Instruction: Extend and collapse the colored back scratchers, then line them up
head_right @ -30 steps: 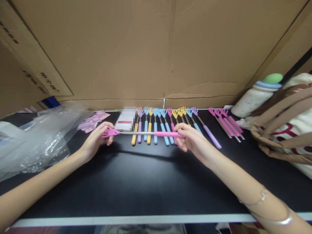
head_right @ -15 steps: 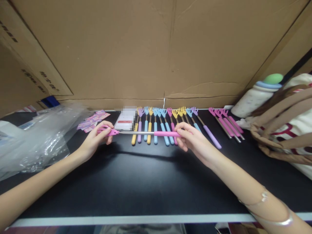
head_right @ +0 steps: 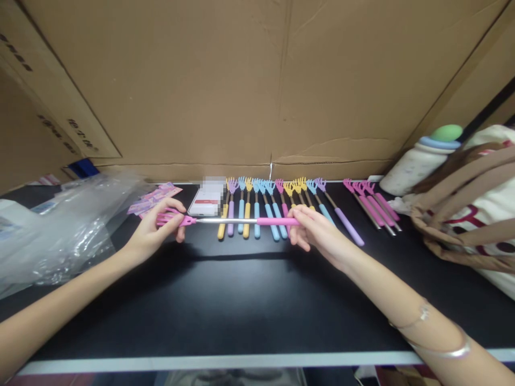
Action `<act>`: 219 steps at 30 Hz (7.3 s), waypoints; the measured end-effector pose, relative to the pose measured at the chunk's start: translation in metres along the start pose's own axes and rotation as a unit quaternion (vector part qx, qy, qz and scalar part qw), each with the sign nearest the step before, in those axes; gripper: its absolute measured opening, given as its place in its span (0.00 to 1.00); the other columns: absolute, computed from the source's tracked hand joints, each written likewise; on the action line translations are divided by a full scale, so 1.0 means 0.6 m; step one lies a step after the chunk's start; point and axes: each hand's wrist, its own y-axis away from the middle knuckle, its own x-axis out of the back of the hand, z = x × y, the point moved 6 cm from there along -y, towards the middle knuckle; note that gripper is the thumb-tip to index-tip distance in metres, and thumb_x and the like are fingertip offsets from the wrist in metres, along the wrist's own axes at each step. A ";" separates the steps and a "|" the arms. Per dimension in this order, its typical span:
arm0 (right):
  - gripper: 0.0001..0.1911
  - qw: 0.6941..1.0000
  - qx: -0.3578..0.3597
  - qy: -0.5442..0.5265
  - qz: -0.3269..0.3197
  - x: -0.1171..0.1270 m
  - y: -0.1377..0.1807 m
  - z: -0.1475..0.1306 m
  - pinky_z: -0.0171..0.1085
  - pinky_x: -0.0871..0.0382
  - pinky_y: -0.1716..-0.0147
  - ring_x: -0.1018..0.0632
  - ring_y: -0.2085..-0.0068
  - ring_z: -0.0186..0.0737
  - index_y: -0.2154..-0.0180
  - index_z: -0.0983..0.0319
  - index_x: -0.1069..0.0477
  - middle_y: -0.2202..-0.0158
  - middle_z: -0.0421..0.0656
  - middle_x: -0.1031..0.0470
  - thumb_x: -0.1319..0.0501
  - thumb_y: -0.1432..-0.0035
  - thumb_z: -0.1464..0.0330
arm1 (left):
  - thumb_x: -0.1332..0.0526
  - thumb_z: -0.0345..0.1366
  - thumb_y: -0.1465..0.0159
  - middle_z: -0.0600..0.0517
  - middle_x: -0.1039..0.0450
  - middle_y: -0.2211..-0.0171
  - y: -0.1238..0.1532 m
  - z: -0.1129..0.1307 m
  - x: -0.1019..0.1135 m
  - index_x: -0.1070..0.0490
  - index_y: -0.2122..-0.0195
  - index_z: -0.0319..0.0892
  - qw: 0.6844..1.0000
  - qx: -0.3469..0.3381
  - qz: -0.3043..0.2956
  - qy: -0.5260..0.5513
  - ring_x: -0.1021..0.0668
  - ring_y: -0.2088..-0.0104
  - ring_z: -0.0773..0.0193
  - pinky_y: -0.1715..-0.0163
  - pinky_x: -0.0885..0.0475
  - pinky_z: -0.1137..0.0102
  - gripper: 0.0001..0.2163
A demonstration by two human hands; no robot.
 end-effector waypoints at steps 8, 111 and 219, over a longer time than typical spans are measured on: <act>0.15 0.999 -0.014 -0.028 -0.032 0.001 0.000 0.010 0.30 0.53 0.88 0.40 0.88 0.26 0.67 0.60 0.40 0.86 0.33 0.35 0.47 0.38 0.55 | 0.43 0.40 0.35 0.57 0.27 0.81 0.007 0.013 0.001 0.40 0.62 0.43 0.997 -0.030 0.004 -0.067 0.23 0.77 0.65 0.71 0.29 0.72 0.08; 0.13 0.989 0.022 0.124 -0.082 -0.042 0.021 0.015 0.28 0.50 0.87 0.42 0.90 0.25 0.63 0.61 0.38 0.89 0.28 0.41 0.46 0.38 0.57 | 0.44 0.41 0.34 0.58 0.30 0.80 0.024 0.013 -0.036 0.41 0.64 0.43 0.998 -0.005 -0.039 -0.045 0.25 0.75 0.68 0.69 0.32 0.72 0.08; 0.11 0.730 0.359 0.574 0.088 -0.075 0.057 -0.030 0.32 0.42 0.73 0.26 0.72 0.33 0.69 0.61 0.32 0.73 0.40 0.26 0.45 0.37 0.63 | 0.40 0.39 0.40 0.52 0.25 0.69 0.031 0.007 -0.062 0.36 0.67 0.43 0.983 0.003 -0.044 -0.178 0.22 0.70 0.65 0.69 0.29 0.72 0.07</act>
